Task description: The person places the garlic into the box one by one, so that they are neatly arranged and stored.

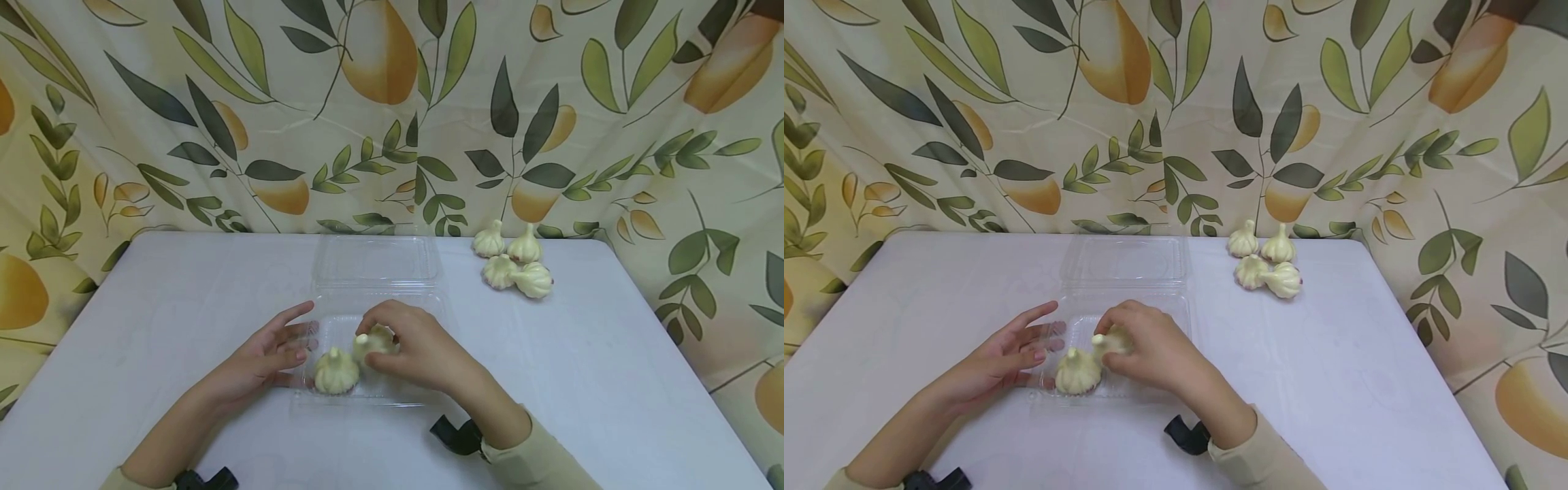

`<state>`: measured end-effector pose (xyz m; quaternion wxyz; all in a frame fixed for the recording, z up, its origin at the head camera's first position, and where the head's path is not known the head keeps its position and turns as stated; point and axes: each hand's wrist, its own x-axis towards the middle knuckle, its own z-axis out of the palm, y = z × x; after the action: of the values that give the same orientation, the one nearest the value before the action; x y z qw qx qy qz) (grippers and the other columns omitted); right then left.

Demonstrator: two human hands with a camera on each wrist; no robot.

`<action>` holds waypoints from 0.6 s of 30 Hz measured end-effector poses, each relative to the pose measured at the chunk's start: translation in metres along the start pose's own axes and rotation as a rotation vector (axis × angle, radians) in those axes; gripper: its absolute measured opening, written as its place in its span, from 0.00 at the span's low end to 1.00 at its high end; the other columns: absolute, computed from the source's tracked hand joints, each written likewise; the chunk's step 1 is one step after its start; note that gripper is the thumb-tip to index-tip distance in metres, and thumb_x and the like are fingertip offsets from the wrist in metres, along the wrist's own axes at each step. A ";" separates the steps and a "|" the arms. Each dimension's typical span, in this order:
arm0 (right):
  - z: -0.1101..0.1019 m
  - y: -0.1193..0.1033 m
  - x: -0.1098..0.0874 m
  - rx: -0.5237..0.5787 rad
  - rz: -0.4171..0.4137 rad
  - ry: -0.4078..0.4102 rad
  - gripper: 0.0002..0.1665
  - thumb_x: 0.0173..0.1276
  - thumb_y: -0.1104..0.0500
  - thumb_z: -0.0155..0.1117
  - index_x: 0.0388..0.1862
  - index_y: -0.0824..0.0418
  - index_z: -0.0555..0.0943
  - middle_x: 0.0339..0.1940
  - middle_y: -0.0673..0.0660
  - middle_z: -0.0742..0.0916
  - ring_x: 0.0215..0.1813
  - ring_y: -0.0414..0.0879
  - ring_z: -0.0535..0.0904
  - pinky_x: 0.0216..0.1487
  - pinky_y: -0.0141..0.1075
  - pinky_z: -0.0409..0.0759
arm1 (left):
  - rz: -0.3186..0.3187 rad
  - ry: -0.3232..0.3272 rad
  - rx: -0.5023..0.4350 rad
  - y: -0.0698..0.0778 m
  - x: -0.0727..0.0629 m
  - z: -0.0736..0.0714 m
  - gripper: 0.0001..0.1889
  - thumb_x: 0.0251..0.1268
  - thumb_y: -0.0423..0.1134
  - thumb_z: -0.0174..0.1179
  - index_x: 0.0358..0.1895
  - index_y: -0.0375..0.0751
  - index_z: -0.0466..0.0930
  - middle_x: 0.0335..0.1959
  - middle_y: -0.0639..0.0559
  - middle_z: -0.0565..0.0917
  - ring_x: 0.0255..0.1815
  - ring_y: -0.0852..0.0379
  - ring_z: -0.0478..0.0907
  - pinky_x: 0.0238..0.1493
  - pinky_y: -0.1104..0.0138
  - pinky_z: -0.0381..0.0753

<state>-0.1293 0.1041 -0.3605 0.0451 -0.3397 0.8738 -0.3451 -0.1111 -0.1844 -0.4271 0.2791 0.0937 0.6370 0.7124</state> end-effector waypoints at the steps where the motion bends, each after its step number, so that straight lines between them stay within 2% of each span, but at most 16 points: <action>1: 0.001 0.000 0.000 -0.001 0.009 -0.011 0.16 0.55 0.60 0.75 0.43 0.49 0.82 0.47 0.44 0.85 0.51 0.40 0.79 0.54 0.40 0.78 | 0.000 0.000 0.001 0.000 0.000 0.000 0.39 0.74 0.34 0.55 0.81 0.58 0.45 0.78 0.40 0.51 0.76 0.35 0.53 0.57 0.46 0.79; 8: 0.009 0.002 0.002 -0.026 0.075 -0.080 0.13 0.57 0.58 0.75 0.41 0.47 0.83 0.45 0.43 0.85 0.51 0.40 0.79 0.56 0.42 0.76 | 0.001 -0.001 0.005 0.000 -0.001 0.000 0.39 0.75 0.34 0.55 0.81 0.58 0.44 0.78 0.41 0.51 0.76 0.36 0.53 0.57 0.47 0.78; 18: 0.014 0.005 0.002 -0.091 0.091 -0.147 0.11 0.56 0.55 0.74 0.37 0.46 0.82 0.42 0.42 0.84 0.45 0.41 0.77 0.52 0.42 0.74 | 0.000 0.008 0.011 0.000 -0.001 0.000 0.39 0.74 0.34 0.55 0.81 0.59 0.45 0.78 0.41 0.52 0.75 0.36 0.53 0.56 0.47 0.79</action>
<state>-0.1292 0.0974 -0.3736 0.1093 -0.3256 0.8974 -0.2769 -0.1105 -0.1849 -0.4270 0.2760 0.0923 0.6419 0.7094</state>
